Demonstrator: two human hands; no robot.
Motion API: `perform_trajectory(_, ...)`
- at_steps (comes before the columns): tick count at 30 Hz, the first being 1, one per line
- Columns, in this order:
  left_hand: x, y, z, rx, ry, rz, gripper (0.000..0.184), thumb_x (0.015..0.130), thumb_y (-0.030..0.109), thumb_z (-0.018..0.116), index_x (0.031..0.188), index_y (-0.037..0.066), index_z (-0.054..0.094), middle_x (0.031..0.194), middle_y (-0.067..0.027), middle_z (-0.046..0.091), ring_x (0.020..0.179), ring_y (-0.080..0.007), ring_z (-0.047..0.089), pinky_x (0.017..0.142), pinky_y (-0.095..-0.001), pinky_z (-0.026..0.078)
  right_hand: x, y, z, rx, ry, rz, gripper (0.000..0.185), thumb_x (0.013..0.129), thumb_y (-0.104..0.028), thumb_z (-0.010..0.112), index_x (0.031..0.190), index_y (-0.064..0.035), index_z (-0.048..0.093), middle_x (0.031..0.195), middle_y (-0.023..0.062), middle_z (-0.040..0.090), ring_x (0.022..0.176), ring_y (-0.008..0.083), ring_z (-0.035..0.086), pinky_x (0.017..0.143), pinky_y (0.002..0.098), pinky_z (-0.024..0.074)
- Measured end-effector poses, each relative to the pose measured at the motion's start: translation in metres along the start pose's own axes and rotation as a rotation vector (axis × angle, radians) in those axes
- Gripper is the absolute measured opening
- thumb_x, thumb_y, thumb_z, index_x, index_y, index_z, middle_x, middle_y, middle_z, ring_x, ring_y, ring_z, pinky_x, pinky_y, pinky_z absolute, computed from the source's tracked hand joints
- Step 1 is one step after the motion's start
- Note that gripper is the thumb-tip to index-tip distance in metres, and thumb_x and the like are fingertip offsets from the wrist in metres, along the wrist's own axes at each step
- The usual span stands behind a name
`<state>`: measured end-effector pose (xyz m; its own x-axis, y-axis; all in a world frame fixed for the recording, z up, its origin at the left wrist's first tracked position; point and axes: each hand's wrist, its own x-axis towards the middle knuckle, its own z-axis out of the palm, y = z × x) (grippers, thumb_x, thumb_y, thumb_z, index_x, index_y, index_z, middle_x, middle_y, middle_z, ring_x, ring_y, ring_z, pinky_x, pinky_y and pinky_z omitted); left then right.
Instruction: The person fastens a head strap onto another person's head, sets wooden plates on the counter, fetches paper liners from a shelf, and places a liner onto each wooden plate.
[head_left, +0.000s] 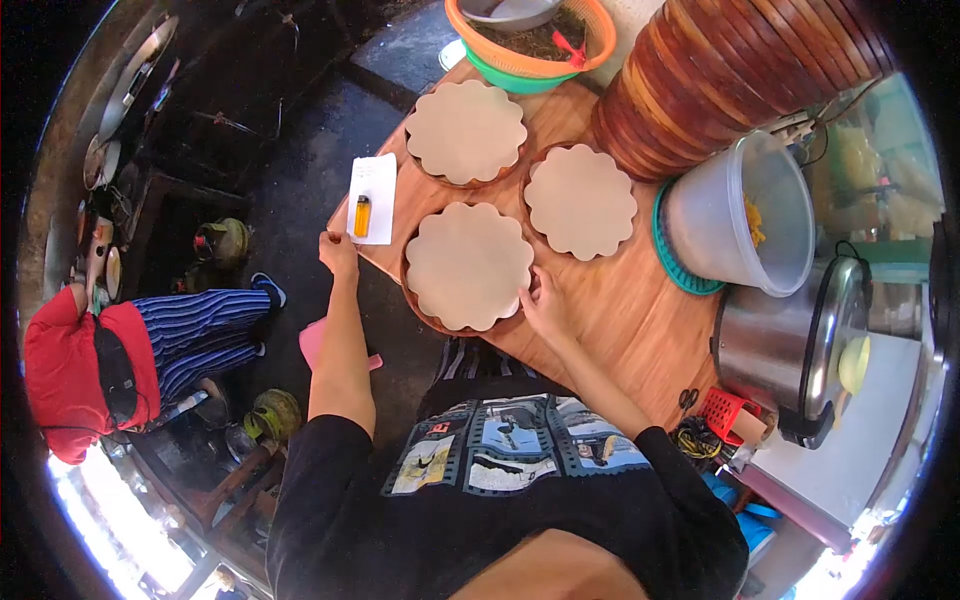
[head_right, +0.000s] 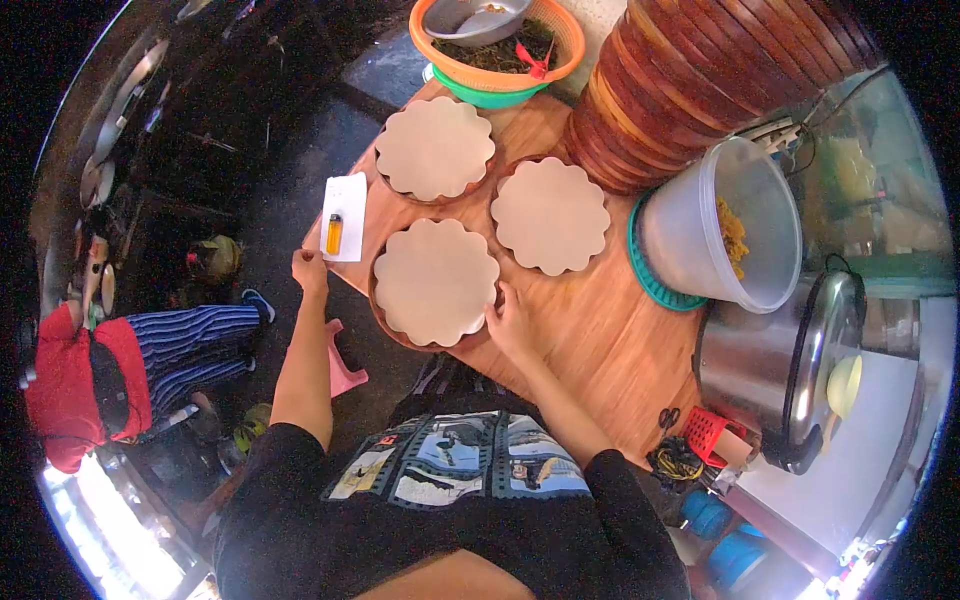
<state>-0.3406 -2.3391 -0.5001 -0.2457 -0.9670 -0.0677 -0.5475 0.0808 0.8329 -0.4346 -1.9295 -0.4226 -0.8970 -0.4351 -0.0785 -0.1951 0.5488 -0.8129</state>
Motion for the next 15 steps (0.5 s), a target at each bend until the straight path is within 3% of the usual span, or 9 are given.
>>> perform_trajectory(3,-0.016,0.016,-0.009,-0.030,0.065,0.091,0.014,0.079,0.010,0.064,0.084,-0.001,0.056,0.078,-0.0122,0.060,0.069,-0.0224,0.061,0.065,-0.0342,0.050,0.001,-0.007,0.005,-0.010,0.038,-0.007,0.052,0.081,-0.010,0.067,0.127,0.0005,0.047,0.106,0.0155,0.054,0.063,0.0152,0.057,0.059,0.0283,0.0492)
perform_trajectory(6,-0.037,0.023,-0.017,-0.098,0.125,0.040,0.013,0.081,0.009,0.064,0.085,0.000,0.055,0.075,-0.0113,0.058,0.064,-0.0205,0.059,0.059,-0.0332,0.049,-0.003,-0.011,0.002,-0.011,0.049,0.006,0.051,0.082,-0.010,0.067,0.129,-0.0020,0.048,0.106,0.0141,0.053,0.067,0.0162,0.058,0.061,0.0282,0.0501)
perform_trajectory(8,-0.077,0.029,-0.029,-0.179,-0.057,0.009,0.012,0.083,0.010,0.062,0.086,0.001,0.055,0.074,-0.0087,0.057,0.059,-0.0159,0.056,0.053,-0.0300,0.047,-0.006,-0.014,0.002,0.000,0.043,0.027,0.049,0.083,-0.010,0.066,0.128,-0.0029,0.049,0.105,0.0133,0.053,0.068,0.0167,0.058,0.063,0.0281,0.0507)
perform_trajectory(10,-0.118,0.027,-0.034,-0.189,-0.264,-0.037,0.010,0.086,0.010,0.060,0.088,0.001,0.055,0.073,-0.0061,0.056,0.056,-0.0119,0.054,0.050,-0.0260,0.045,-0.010,-0.016,0.002,0.079,0.105,-0.063,0.042,0.084,-0.012,0.064,0.123,-0.0033,0.052,0.102,0.0125,0.054,0.078,0.0211,0.059,0.072,0.0329,0.0507)
perform_trajectory(15,-0.194,0.032,-0.050,-0.373,-0.387,-0.242,0.015,0.089,0.014,0.057,0.085,0.000,0.056,0.069,-0.0047,0.056,0.056,-0.0095,0.054,0.051,-0.0235,0.046,-0.004,-0.018,0.008,0.186,0.145,0.110,0.026,0.084,-0.013,0.065,0.107,-0.0015,0.059,0.088,0.0103,0.061,0.075,0.0200,0.062,0.070,0.0303,0.0518)
